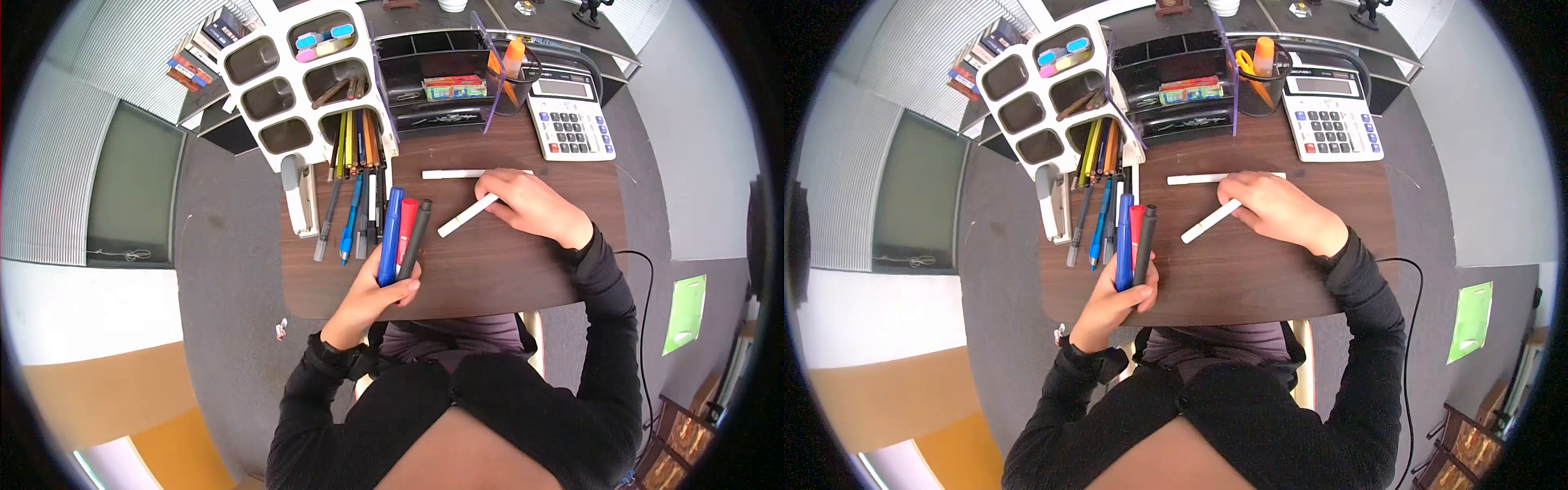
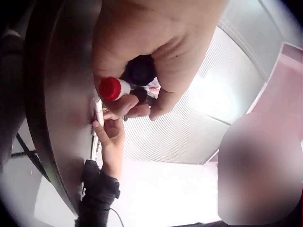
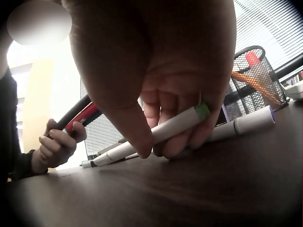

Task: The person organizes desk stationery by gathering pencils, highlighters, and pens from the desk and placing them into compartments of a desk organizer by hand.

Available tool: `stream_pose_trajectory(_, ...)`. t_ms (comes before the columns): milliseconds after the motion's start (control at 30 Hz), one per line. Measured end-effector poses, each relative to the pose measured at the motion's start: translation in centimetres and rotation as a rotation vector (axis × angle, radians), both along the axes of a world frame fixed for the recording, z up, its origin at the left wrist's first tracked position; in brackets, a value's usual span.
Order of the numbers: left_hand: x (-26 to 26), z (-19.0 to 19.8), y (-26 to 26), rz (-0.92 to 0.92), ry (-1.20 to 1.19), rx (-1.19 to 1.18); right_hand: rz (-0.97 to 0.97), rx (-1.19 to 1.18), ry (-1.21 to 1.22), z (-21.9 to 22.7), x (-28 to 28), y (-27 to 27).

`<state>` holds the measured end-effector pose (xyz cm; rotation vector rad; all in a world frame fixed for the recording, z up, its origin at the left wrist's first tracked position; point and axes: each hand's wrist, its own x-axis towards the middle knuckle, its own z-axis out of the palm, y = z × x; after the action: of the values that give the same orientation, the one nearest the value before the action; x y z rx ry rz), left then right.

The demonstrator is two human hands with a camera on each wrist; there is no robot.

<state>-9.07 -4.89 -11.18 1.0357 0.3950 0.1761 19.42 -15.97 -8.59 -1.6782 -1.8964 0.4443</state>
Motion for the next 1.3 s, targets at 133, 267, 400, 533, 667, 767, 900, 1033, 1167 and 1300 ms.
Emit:
stream_pose_trajectory(133,1.2,-0.7,-1.5,0.227,0.036,0.355,0.01,0.03,-0.006,-0.3,-0.2,0.0)
stream_pose_trajectory(267,1.3,-1.8,-1.8,0.189,-0.077,0.33,0.007,0.01,-0.012,-0.2,-0.1,-0.1)
stream_pose_trajectory(400,1.5,-1.7,-1.9,0.129,-0.022,0.36,0.002,0.005,-0.024,-0.2,-0.1,-0.1)
stream_pose_trajectory(533,1.3,-1.6,-2.1,0.093,-0.008,0.473,-0.001,0.004,-0.024,-0.2,-0.2,-0.1)
stream_pose_trajectory(667,-0.1,-1.4,-1.7,0.143,0.002,0.308,0.008,0.018,-0.027,-0.2,-0.1,0.0)
stream_pose_trajectory(767,-2.0,0.3,-0.2,0.197,0.072,0.568,0.009,0.011,-0.017,-0.1,-0.2,0.0)
stream_pose_trajectory(900,-3.4,5.8,4.1,0.592,0.151,0.547,0.01,0.005,-0.029,-0.2,-0.2,-0.1)
stream_pose_trajectory(1033,-4.1,8.0,11.0,0.462,0.108,0.364,0.007,-0.005,-0.037,-0.2,-0.2,-0.1)
stream_pose_trajectory(1167,-3.7,8.4,14.8,0.349,0.157,0.235,0.019,0.022,-0.032,-0.4,-0.1,-0.2)
stream_pose_trajectory(1300,-3.1,7.7,17.6,0.342,0.103,-0.087,0.025,0.034,-0.027,-0.5,-0.1,-0.2)
